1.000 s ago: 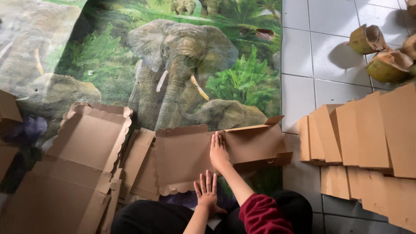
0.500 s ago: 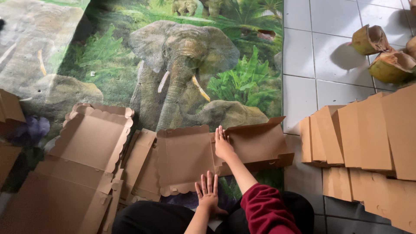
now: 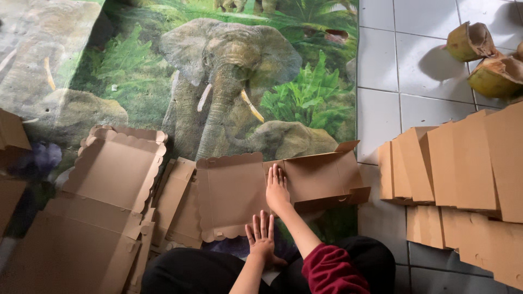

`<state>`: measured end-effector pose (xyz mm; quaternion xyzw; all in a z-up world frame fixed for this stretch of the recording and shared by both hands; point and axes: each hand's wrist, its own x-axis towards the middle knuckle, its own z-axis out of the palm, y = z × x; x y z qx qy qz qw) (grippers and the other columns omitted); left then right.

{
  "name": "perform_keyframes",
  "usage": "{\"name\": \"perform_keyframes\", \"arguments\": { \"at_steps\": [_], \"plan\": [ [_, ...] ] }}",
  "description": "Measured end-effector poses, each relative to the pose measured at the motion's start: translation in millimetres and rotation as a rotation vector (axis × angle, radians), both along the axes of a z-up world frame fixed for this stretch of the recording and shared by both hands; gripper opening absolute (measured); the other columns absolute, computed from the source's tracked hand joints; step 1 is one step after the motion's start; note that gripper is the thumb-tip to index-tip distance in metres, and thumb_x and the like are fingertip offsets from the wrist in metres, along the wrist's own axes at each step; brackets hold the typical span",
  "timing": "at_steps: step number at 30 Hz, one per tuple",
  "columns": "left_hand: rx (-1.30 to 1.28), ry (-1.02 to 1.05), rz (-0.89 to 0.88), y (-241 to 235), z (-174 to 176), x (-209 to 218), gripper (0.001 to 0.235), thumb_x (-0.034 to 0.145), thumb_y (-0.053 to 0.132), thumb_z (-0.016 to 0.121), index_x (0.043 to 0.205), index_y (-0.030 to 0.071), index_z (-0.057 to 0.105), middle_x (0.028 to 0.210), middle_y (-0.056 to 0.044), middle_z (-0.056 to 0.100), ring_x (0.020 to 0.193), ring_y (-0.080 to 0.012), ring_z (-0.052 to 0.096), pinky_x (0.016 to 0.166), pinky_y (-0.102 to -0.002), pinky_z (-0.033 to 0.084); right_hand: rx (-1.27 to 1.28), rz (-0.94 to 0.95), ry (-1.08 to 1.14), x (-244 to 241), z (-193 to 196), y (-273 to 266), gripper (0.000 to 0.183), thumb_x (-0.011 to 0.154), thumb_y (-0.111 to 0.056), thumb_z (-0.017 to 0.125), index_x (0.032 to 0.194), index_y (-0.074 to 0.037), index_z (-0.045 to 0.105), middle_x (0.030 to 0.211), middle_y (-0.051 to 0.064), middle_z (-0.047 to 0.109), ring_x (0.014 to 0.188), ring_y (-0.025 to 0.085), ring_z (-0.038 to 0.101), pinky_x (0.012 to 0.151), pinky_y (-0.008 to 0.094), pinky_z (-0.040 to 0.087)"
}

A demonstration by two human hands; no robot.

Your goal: The person sits on the floor and assembles a flat cardboard box by folding its sides and tucking the flaps into place. They handle multiple cardboard pieces, folding and pressing them to form the box structure.

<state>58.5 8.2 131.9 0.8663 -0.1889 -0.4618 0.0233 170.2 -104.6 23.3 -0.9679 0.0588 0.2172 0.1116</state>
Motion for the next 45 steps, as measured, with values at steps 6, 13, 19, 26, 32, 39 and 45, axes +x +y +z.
{"name": "perform_keyframes", "arguments": {
  "at_steps": [6,13,19,26,32,39,45],
  "plan": [
    [-0.047,-0.044,0.016,2,-10,-3,0.141,0.049,0.066,0.063,0.148,0.011,-0.022,0.153,-0.014,-0.031,0.139,-0.0377,-0.029,0.11,-0.059,-0.016,0.122,-0.033,-0.01,27,16,-11,0.069,0.09,-0.001,0.03,0.148,0.0,-0.007,0.157,0.014,-0.015,0.145,0.032,-0.007,0.117,0.046,0.009],
    [-0.025,0.001,-0.009,1,1,2,0.139,0.054,0.065,0.063,0.147,0.011,-0.025,0.152,-0.014,-0.034,0.138,-0.0386,-0.031,0.109,-0.06,-0.016,0.144,-0.033,0.101,18,56,-4,0.071,0.092,0.001,0.036,0.148,-0.001,-0.008,0.156,0.013,-0.016,0.146,0.029,-0.006,0.118,0.045,0.008],
    [-0.036,-0.053,-0.031,5,0,-3,0.137,0.056,0.068,0.062,0.148,0.011,-0.023,0.153,-0.013,-0.032,0.139,-0.0389,-0.029,0.11,-0.061,-0.015,0.555,-0.157,0.021,-32,119,-15,0.064,0.082,0.011,0.03,0.143,-0.008,0.033,0.152,0.005,0.026,0.142,0.019,0.021,0.118,0.044,-0.002],
    [-0.277,-1.183,-0.04,12,-158,-37,0.182,0.014,0.105,0.07,0.151,0.01,-0.002,0.158,-0.017,-0.01,0.144,-0.0396,-0.008,0.107,-0.061,0.002,0.521,-0.249,-0.845,-152,90,-21,0.053,0.066,0.012,0.04,0.11,-0.003,0.064,0.109,0.011,0.064,0.104,0.026,0.059,0.096,0.033,0.044],
    [-0.256,-1.164,-0.034,14,-182,-33,0.133,0.04,0.072,0.08,0.148,0.02,0.023,0.156,-0.012,0.016,0.14,-0.0348,0.021,0.105,-0.058,0.027,0.545,-0.383,-0.782,-201,89,-39,0.051,0.064,0.016,0.037,0.098,-0.006,0.067,0.098,0.006,0.064,0.097,0.021,0.062,0.089,0.03,0.048],
    [0.028,-0.889,-0.103,79,-156,28,0.055,0.08,0.024,0.054,0.133,0.019,0.039,0.124,-0.007,0.041,0.103,-0.0276,0.044,0.083,-0.04,0.04,0.576,-0.37,-0.414,-182,54,-40,0.047,0.076,0.007,0.043,0.116,-0.008,0.064,0.119,0.008,0.064,0.107,0.021,0.062,0.091,0.029,0.047],
    [-0.142,-1.053,-0.172,97,-161,53,0.012,0.08,0.025,0.056,0.091,0.025,0.06,0.088,0.002,0.051,0.078,-0.0201,0.056,0.059,-0.034,0.045,0.56,-0.343,-0.278,-148,51,-30,0.072,0.077,0.009,0.043,0.146,-0.007,0.032,0.148,0.022,0.031,0.136,0.038,0.033,0.112,0.051,0.028]
  ]
}}
